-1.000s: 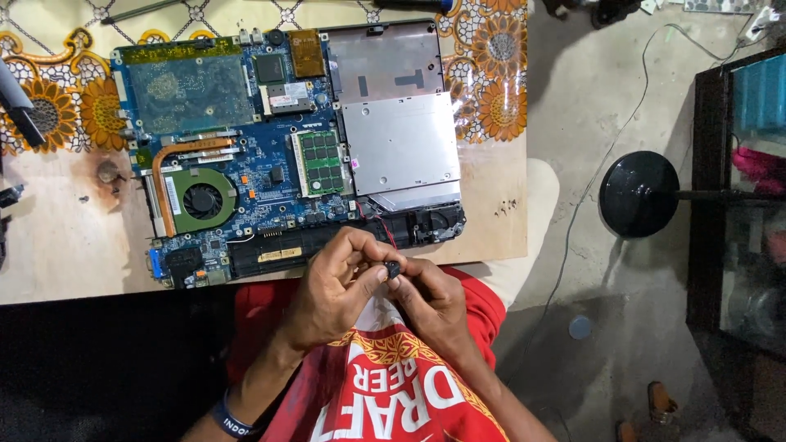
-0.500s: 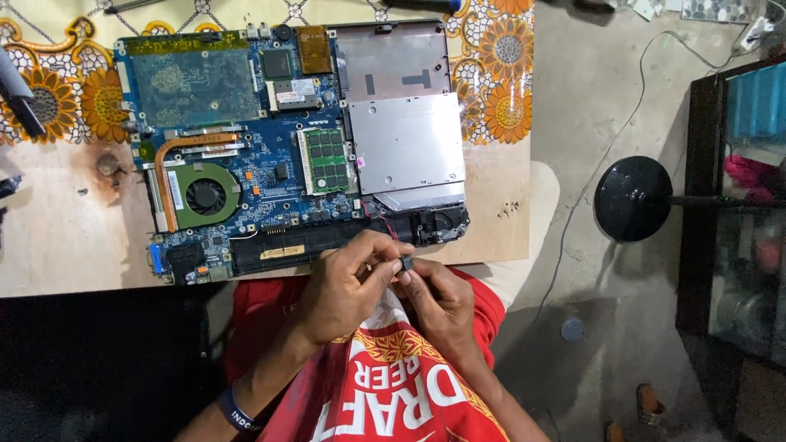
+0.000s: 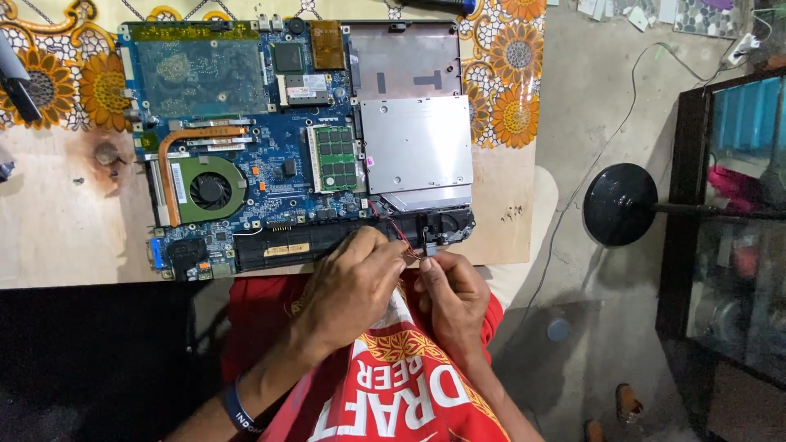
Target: Installing a hard drive and reassembling the internal components of a laptop, including connecting wires and fitting the casing.
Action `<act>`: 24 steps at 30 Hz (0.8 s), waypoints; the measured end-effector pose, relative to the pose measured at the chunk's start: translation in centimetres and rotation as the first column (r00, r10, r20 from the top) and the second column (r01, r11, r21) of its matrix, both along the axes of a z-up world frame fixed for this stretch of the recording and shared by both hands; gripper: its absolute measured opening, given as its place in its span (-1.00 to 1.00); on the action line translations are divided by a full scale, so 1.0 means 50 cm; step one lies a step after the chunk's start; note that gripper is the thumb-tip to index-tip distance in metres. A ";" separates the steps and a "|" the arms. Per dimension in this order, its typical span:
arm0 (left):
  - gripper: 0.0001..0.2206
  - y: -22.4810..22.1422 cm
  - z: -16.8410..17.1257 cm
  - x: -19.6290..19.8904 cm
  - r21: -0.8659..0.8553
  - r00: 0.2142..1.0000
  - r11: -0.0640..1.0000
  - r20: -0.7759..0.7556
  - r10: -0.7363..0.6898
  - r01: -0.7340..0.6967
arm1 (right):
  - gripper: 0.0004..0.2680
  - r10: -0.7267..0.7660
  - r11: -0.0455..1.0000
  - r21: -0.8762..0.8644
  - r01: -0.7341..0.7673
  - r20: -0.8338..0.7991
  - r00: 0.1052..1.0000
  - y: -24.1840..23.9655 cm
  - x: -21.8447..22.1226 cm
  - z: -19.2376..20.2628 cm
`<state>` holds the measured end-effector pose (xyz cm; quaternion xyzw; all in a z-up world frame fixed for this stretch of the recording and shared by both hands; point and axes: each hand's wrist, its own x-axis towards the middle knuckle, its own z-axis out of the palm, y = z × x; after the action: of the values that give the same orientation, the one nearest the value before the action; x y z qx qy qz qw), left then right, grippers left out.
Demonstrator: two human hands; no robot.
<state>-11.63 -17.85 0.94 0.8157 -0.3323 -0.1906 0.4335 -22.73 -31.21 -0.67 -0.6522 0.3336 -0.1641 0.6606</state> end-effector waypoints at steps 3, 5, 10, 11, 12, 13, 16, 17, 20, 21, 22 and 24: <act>-0.81 -0.003 0.002 -0.006 0.045 0.997 0.999 0.070 -0.027 0.024 | -0.94 -0.042 0.999 -0.006 0.042 -0.026 0.999 0.000 0.004 0.008; -0.80 -0.007 0.003 -0.002 0.091 0.996 0.995 0.080 -0.049 0.042 | -0.94 -0.047 0.999 -0.004 0.047 -0.037 0.998 -0.001 0.005 0.008; -0.79 -0.015 -0.001 -0.001 0.190 0.992 0.979 0.087 -0.092 0.074 | -0.95 -0.043 0.998 -0.056 0.038 -0.084 0.996 -0.001 0.012 0.020; -0.79 -0.014 -0.009 -0.002 0.196 0.991 0.978 0.096 -0.096 0.075 | -0.95 -0.020 0.992 -0.122 0.009 -0.088 0.996 -0.001 0.017 0.023; -0.80 -0.014 -0.016 -0.003 0.201 0.989 0.977 0.106 -0.099 0.076 | -0.95 0.003 0.982 -0.188 -0.020 -0.093 0.996 -0.002 0.021 0.026; -0.80 -0.014 -0.018 -0.003 0.203 0.989 0.976 0.105 -0.100 0.078 | -0.95 0.002 0.982 -0.186 -0.019 -0.093 0.996 -0.004 0.022 0.027; -0.81 -0.015 -0.021 -0.001 0.186 0.990 0.980 0.106 -0.096 0.075 | -0.96 0.040 0.955 -0.287 -0.075 -0.126 0.991 -0.014 0.022 0.026; -0.82 -0.015 -0.020 0.000 0.182 0.989 0.981 0.116 -0.095 0.073 | -0.96 0.047 0.950 -0.301 -0.086 -0.133 0.990 -0.016 0.021 0.025; -0.83 -0.017 -0.014 0.002 0.179 0.988 0.982 0.123 -0.089 0.066 | -0.96 0.060 0.933 -0.343 -0.113 -0.161 0.985 -0.024 0.023 0.026; -0.83 -0.018 -0.011 0.002 0.180 0.989 0.982 0.119 -0.084 0.062 | -0.95 0.064 0.920 -0.370 -0.129 -0.183 0.981 -0.027 0.024 0.027; -0.83 -0.017 -0.012 0.002 0.181 0.989 0.982 0.119 -0.084 0.061 | -0.95 0.065 0.920 -0.369 -0.130 -0.183 0.981 -0.029 0.026 0.034; -0.83 -0.019 -0.013 0.003 0.175 0.990 0.983 0.121 -0.078 0.056 | -0.92 0.117 0.900 -0.379 -0.215 -0.266 0.957 -0.035 0.030 0.048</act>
<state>-11.50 -18.79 0.29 0.8487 -0.3689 -0.1803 0.3332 -21.22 -32.94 1.75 -0.8155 0.3116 -0.0931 0.4787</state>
